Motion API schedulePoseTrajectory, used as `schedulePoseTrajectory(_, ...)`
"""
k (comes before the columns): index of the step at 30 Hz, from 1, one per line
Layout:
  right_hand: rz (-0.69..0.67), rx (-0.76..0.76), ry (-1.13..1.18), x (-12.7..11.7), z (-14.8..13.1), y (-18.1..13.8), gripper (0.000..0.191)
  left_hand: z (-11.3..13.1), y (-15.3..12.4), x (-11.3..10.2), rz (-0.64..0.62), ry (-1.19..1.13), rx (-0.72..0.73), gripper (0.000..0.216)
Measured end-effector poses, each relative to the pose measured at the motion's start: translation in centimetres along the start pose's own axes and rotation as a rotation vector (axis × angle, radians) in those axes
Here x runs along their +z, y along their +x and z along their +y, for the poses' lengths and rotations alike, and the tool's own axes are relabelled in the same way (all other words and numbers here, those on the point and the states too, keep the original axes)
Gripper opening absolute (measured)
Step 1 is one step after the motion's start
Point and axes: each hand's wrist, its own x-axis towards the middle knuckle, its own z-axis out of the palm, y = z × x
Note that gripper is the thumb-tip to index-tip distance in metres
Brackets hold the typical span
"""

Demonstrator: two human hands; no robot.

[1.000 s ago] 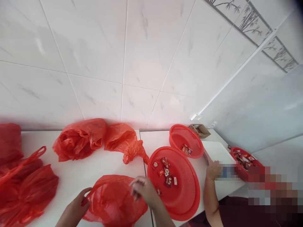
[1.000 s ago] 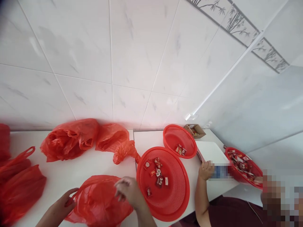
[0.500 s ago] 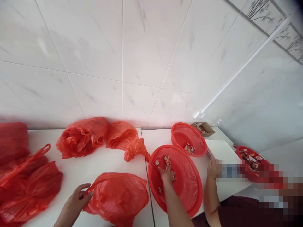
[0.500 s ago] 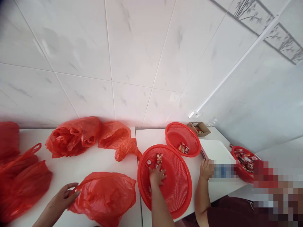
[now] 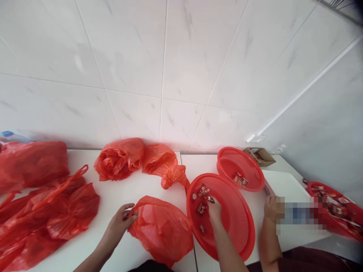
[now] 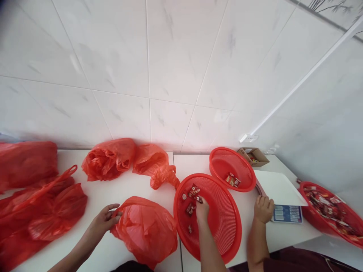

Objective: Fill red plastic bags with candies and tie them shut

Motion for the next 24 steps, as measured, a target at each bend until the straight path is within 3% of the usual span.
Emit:
schedulePoseTrajectory(2, 0.004, 0.008, 0.055, -0.2, -1.0, -1.0, 0.039, 0.6, -0.2, 0.3, -0.012, -0.047, -0.009, 0.056)
schedulePoseTrajectory(4, -0.077, -0.003, 0.121, -0.1, -2.5, -3.0, 0.04, 1.0, -0.4, 0.6, -0.021, -0.088, -0.019, 0.054)
schedulePoseTrajectory(9, -0.597, -0.153, 0.165, 3.3, -5.1, -10.9, 0.014, 1.3, -0.4, 1.2, -0.06, -0.112, -0.023, 0.051)
schedulePoseTrajectory(13, -0.758, -0.182, 0.066, 7.3, -4.6, -14.8, 0.026, 1.7, -0.6, 1.5, -0.061, -0.091, -0.039, 0.053)
schedulePoseTrajectory(15, -0.747, -0.236, -0.053, 7.8, -4.7, -14.9, 0.05, 1.9, -0.8, 1.5, -0.063, -0.098, -0.033, 0.054)
schedulePoseTrajectory(17, -0.647, -0.267, -0.167, 6.7, -5.2, -13.6, 0.068, 2.0, -0.9, 1.3, -0.058, -0.112, -0.032, 0.056)
schedulePoseTrajectory(18, -0.565, -0.263, -0.217, 5.7, -5.4, -12.6, 0.065, 2.0, -0.9, 1.2, -0.056, -0.122, -0.032, 0.057)
schedulePoseTrajectory(21, -0.351, -0.219, -0.436, 1.7, -4.8, -8.8, 0.032, 1.8, -0.9, 1.0, -0.067, -0.144, -0.037, 0.06)
schedulePoseTrajectory(24, -0.313, -0.208, -0.757, -1.7, -2.0, -5.8, 0.01, 1.7, -1.0, 1.0, -0.077, -0.129, -0.048, 0.061)
